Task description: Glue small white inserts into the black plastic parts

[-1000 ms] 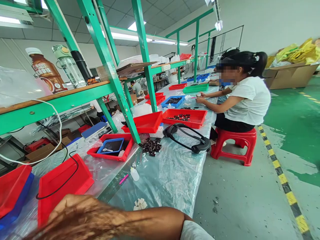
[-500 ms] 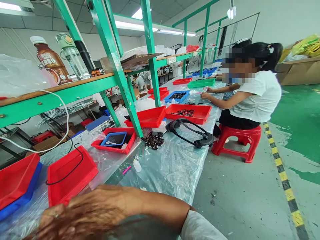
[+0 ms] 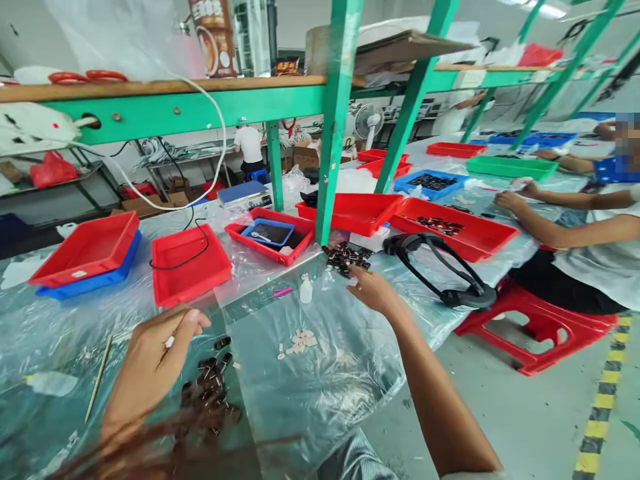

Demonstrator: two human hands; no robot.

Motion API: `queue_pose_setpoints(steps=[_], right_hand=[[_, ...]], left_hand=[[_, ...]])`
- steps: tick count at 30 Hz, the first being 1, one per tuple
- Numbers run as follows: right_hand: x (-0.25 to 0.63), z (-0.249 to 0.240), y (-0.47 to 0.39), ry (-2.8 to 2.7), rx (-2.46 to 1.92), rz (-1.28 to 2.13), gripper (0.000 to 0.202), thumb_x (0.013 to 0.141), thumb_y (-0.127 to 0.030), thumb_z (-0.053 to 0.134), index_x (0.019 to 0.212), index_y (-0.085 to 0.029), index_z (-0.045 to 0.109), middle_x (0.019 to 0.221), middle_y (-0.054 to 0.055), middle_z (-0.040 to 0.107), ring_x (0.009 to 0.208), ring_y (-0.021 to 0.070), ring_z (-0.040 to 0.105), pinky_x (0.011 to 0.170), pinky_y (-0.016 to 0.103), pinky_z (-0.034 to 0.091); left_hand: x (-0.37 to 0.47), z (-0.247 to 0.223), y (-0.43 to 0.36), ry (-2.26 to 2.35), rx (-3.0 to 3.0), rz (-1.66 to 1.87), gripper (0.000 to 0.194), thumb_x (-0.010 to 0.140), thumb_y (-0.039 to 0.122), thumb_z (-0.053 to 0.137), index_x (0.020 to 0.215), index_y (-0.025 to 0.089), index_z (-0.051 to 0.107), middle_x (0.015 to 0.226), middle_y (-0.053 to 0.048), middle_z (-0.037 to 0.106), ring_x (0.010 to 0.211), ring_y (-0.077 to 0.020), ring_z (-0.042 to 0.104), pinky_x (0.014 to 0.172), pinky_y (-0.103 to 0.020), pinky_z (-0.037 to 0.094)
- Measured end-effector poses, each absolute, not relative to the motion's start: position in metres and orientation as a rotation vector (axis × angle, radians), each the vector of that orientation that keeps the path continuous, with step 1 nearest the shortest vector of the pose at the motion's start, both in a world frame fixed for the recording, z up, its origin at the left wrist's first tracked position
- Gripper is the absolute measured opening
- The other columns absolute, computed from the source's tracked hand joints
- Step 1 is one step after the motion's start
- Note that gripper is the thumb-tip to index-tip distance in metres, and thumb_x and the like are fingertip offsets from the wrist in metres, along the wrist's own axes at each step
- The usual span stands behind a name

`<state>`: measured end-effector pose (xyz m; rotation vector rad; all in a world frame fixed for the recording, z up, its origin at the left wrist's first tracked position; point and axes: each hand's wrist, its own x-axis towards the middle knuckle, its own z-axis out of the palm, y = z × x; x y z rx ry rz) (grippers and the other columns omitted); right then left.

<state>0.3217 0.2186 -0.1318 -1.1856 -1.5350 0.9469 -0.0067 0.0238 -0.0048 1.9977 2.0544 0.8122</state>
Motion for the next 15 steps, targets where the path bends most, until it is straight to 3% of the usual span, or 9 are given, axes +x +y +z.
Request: queue_pose_setpoints(steps=[3, 5, 9, 15], right_hand=[[0.314, -0.163, 0.229, -1.530, -1.215, 1.146, 0.007, 0.090, -0.020, 0.069, 0.092, -0.014, 0.068, 0.084, -0.001, 0.069, 0.068, 0.0065, 0.063, 0.059, 0.018, 0.054], [0.302, -0.181, 0.236, -1.510, -1.195, 1.222, 0.009, 0.087, -0.017, 0.072, 0.095, -0.013, 0.069, 0.089, 0.000, 0.070, 0.072, 0.0073, 0.065, 0.061, 0.018, 0.055], [0.272, -0.206, 0.243, -1.496, -1.121, 1.330, 0.012, 0.088, -0.018, 0.071, 0.099, -0.014, 0.068, 0.099, 0.002, 0.070, 0.085, 0.0106, 0.067, 0.070, 0.023, 0.059], [0.255, -0.206, 0.234, -1.584, -0.984, 1.429, 0.014, 0.081, -0.017, 0.078, 0.092, -0.015, 0.070, 0.088, 0.001, 0.071, 0.084, 0.0139, 0.068, 0.078, 0.030, 0.060]], left_hand=[[-0.015, -0.022, 0.039, 2.186, 1.953, 0.581, 0.029, 0.101, 0.035, 0.044, 0.094, 0.024, 0.069, 0.088, -0.002, 0.074, 0.080, -0.0203, 0.067, 0.077, -0.034, 0.048], [-0.022, -0.045, 0.053, 2.276, 1.880, 0.410, 0.019, 0.098, 0.028, 0.053, 0.107, 0.020, 0.068, 0.089, -0.003, 0.073, 0.083, -0.0202, 0.069, 0.078, -0.037, 0.052], [-0.037, -0.100, 0.072, 2.315, 1.713, 0.145, 0.024, 0.093, 0.036, 0.066, 0.105, 0.015, 0.067, 0.103, -0.004, 0.072, 0.090, -0.0182, 0.070, 0.082, -0.039, 0.059], [-0.051, -0.146, 0.075, 2.248, 1.642, 0.229, 0.025, 0.094, 0.035, 0.066, 0.110, 0.016, 0.067, 0.109, -0.005, 0.071, 0.095, -0.0192, 0.070, 0.083, -0.040, 0.060]])
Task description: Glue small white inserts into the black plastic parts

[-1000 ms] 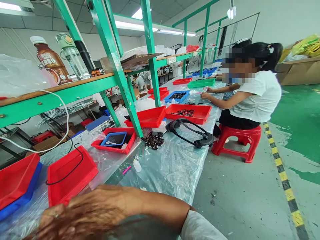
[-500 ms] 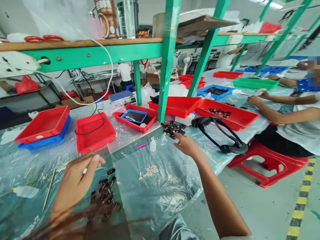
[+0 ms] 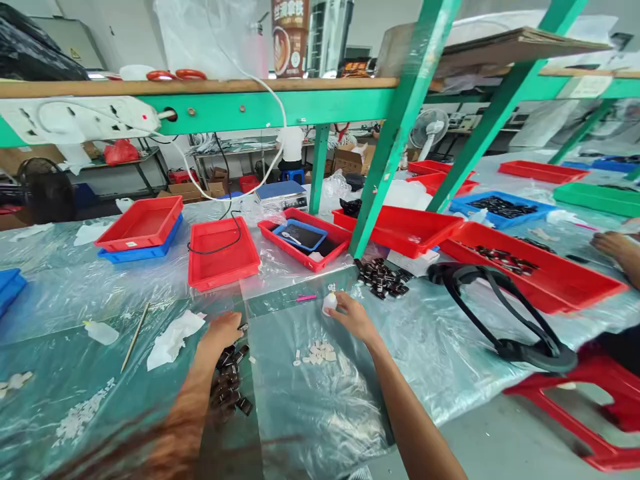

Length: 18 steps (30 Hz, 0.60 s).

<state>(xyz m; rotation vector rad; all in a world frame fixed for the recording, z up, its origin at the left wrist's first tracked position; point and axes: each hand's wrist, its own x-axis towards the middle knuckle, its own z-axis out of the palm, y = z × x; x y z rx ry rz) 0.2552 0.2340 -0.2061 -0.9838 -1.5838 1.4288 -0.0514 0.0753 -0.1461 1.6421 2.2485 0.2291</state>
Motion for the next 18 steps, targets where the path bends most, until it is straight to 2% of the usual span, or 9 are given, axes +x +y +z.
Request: queue_pose_setpoints(steps=[4, 6, 8, 11, 14, 16, 18], right_hand=[[0.240, -0.167, 0.218, -1.616, -0.867, 1.410, 0.035, 0.069, -0.018, 0.084, 0.102, -0.025, 0.074, 0.099, 0.007, 0.074, 0.091, 0.0225, 0.068, 0.075, 0.034, 0.057], [0.226, -0.137, 0.208, -1.654, -0.788, 1.401, 0.044, 0.068, -0.018, 0.085, 0.108, -0.027, 0.071, 0.097, 0.006, 0.074, 0.087, 0.0221, 0.066, 0.072, 0.034, 0.054], [0.211, -0.105, 0.199, -1.693, -0.696, 1.395, 0.042, 0.069, -0.019, 0.084, 0.106, -0.027, 0.067, 0.090, 0.003, 0.072, 0.081, 0.0190, 0.064, 0.069, 0.030, 0.051], [0.191, -0.063, 0.187, -1.702, -0.558, 1.367, 0.032, 0.070, -0.023, 0.084, 0.096, -0.025, 0.065, 0.089, 0.001, 0.069, 0.077, 0.0153, 0.060, 0.065, 0.026, 0.047], [0.176, -0.041, 0.178, -1.515, -0.409, 1.389, 0.033, 0.068, -0.028, 0.085, 0.096, -0.025, 0.068, 0.097, 0.002, 0.068, 0.080, 0.0152, 0.060, 0.067, 0.025, 0.047], [0.168, -0.036, 0.174, -1.310, -0.307, 1.495, 0.037, 0.064, -0.030, 0.087, 0.096, -0.026, 0.069, 0.098, 0.001, 0.069, 0.081, 0.0151, 0.061, 0.068, 0.024, 0.047], [0.160, -0.033, 0.169, -1.130, -0.219, 1.651, 0.040, 0.058, -0.032, 0.090, 0.093, -0.027, 0.070, 0.093, 0.000, 0.068, 0.079, 0.0137, 0.061, 0.067, 0.023, 0.047]], left_hand=[[-0.059, -0.134, 0.081, 2.156, 1.694, 0.472, 0.020, 0.093, 0.035, 0.065, 0.100, 0.015, 0.067, 0.095, -0.002, 0.070, 0.085, -0.0162, 0.068, 0.079, -0.037, 0.058], [-0.058, -0.115, 0.081, 2.114, 1.732, 0.638, 0.016, 0.094, 0.032, 0.063, 0.096, 0.016, 0.065, 0.083, 0.001, 0.066, 0.078, -0.0151, 0.065, 0.076, -0.036, 0.056], [-0.052, -0.092, 0.076, 2.080, 1.756, 0.834, 0.009, 0.094, 0.028, 0.059, 0.092, 0.019, 0.062, 0.077, 0.003, 0.061, 0.074, -0.0147, 0.062, 0.074, -0.034, 0.054], [-0.038, -0.061, 0.063, 2.003, 1.737, 1.149, 0.005, 0.093, 0.026, 0.054, 0.089, 0.024, 0.054, 0.094, 0.000, 0.065, 0.083, -0.0150, 0.065, 0.073, -0.030, 0.055], [-0.028, -0.042, 0.049, 1.887, 1.676, 1.398, 0.011, 0.091, 0.023, 0.054, 0.085, 0.026, 0.045, 0.120, -0.004, 0.068, 0.102, -0.0152, 0.069, 0.084, -0.030, 0.059], [-0.024, -0.035, 0.041, 1.831, 1.645, 1.483, 0.012, 0.092, 0.022, 0.055, 0.086, 0.026, 0.045, 0.116, -0.004, 0.073, 0.104, -0.0152, 0.071, 0.092, -0.032, 0.059], [-0.021, -0.029, 0.034, 1.779, 1.610, 1.487, 0.006, 0.094, 0.025, 0.055, 0.090, 0.026, 0.051, 0.103, -0.003, 0.076, 0.094, -0.0151, 0.073, 0.088, -0.032, 0.061]])
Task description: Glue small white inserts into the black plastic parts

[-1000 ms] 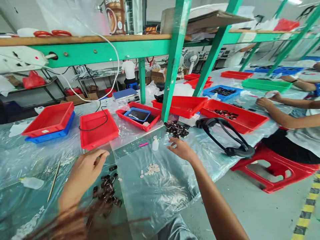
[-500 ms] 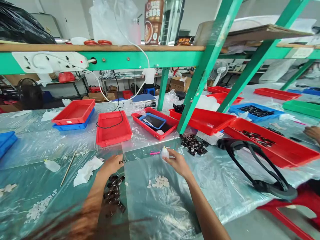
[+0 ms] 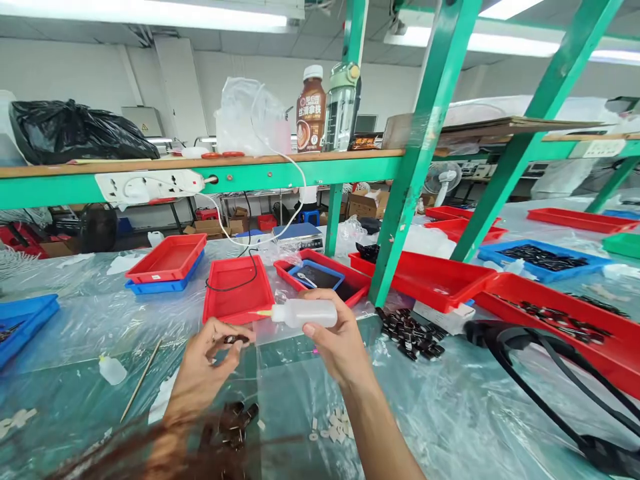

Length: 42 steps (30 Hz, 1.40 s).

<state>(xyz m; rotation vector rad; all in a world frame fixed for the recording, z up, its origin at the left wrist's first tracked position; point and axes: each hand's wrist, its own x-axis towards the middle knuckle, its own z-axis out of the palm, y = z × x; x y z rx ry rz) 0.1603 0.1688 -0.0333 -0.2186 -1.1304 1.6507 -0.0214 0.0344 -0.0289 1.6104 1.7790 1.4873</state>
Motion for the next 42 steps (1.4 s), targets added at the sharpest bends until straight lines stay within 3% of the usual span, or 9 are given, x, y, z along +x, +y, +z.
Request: queue_pose_setpoints(steps=[4, 8, 10, 15, 22, 29, 42], right_hand=[[0.153, -0.025, 0.155, -0.818, -0.173, 1.811, 0.035, 0.059, -0.036, 0.088, 0.088, -0.026, 0.071, 0.090, 0.000, 0.063, 0.078, 0.0122, 0.059, 0.067, 0.021, 0.050], [0.158, -0.013, 0.141, -0.590, -0.177, 1.757, 0.019, 0.067, -0.031, 0.077, 0.081, -0.025, 0.067, 0.089, 0.000, 0.056, 0.091, 0.0156, 0.060, 0.080, 0.029, 0.055], [0.163, -0.008, 0.135, -0.559, -0.140, 1.734, 0.017, 0.066, -0.024, 0.072, 0.079, -0.025, 0.062, 0.085, -0.001, 0.052, 0.086, 0.0151, 0.058, 0.084, 0.034, 0.055], [0.173, -0.001, 0.128, -0.575, -0.032, 1.685, 0.023, 0.055, -0.012, 0.059, 0.072, -0.023, 0.049, 0.065, -0.004, 0.039, 0.060, 0.0112, 0.042, 0.063, 0.029, 0.045], [0.177, 0.000, 0.129, -0.645, 0.050, 1.694, 0.014, 0.064, -0.023, 0.057, 0.064, -0.021, 0.044, 0.050, -0.005, 0.034, 0.046, 0.0108, 0.034, 0.051, 0.027, 0.035], [0.182, 0.000, 0.124, -0.709, 0.086, 1.644, 0.029, 0.078, -0.033, 0.052, 0.058, -0.021, 0.034, 0.043, -0.005, 0.026, 0.038, 0.0121, 0.028, 0.043, 0.028, 0.029], [0.204, -0.002, 0.109, -1.050, 0.067, 1.552, 0.039, 0.083, -0.045, 0.056, 0.058, -0.022, 0.037, 0.041, -0.005, 0.034, 0.042, 0.0147, 0.042, 0.049, 0.031, 0.041]], left_hand=[[-0.015, -0.019, 0.024, 1.799, 1.508, 1.389, 0.017, 0.095, 0.043, 0.056, 0.101, 0.028, 0.063, 0.099, -0.002, 0.073, 0.078, -0.0170, 0.068, 0.069, -0.032, 0.062], [-0.009, -0.018, 0.023, 1.957, 1.630, 1.225, 0.019, 0.095, 0.048, 0.054, 0.105, 0.038, 0.066, 0.105, 0.001, 0.074, 0.081, -0.0210, 0.068, 0.079, -0.040, 0.060], [-0.004, -0.020, 0.026, 2.005, 1.724, 1.151, 0.018, 0.095, 0.046, 0.053, 0.106, 0.040, 0.067, 0.105, 0.003, 0.076, 0.077, -0.0214, 0.069, 0.086, -0.044, 0.057], [0.011, -0.028, 0.035, 1.998, 1.788, 1.061, 0.019, 0.095, 0.041, 0.053, 0.110, 0.041, 0.065, 0.106, 0.004, 0.077, 0.077, -0.0215, 0.071, 0.087, -0.043, 0.057], [0.020, -0.031, 0.038, 1.921, 1.860, 1.053, 0.016, 0.096, 0.038, 0.054, 0.107, 0.040, 0.065, 0.108, 0.005, 0.075, 0.071, -0.0181, 0.068, 0.078, -0.034, 0.059], [0.027, -0.027, 0.037, 1.852, 1.975, 1.101, 0.019, 0.096, 0.029, 0.055, 0.107, 0.042, 0.062, 0.104, 0.007, 0.073, 0.073, -0.0152, 0.065, 0.071, -0.026, 0.058], [0.034, -0.034, 0.035, 1.865, 2.199, 1.136, 0.025, 0.096, 0.022, 0.053, 0.113, 0.040, 0.056, 0.104, 0.008, 0.073, 0.089, -0.0130, 0.072, 0.078, -0.021, 0.060]])
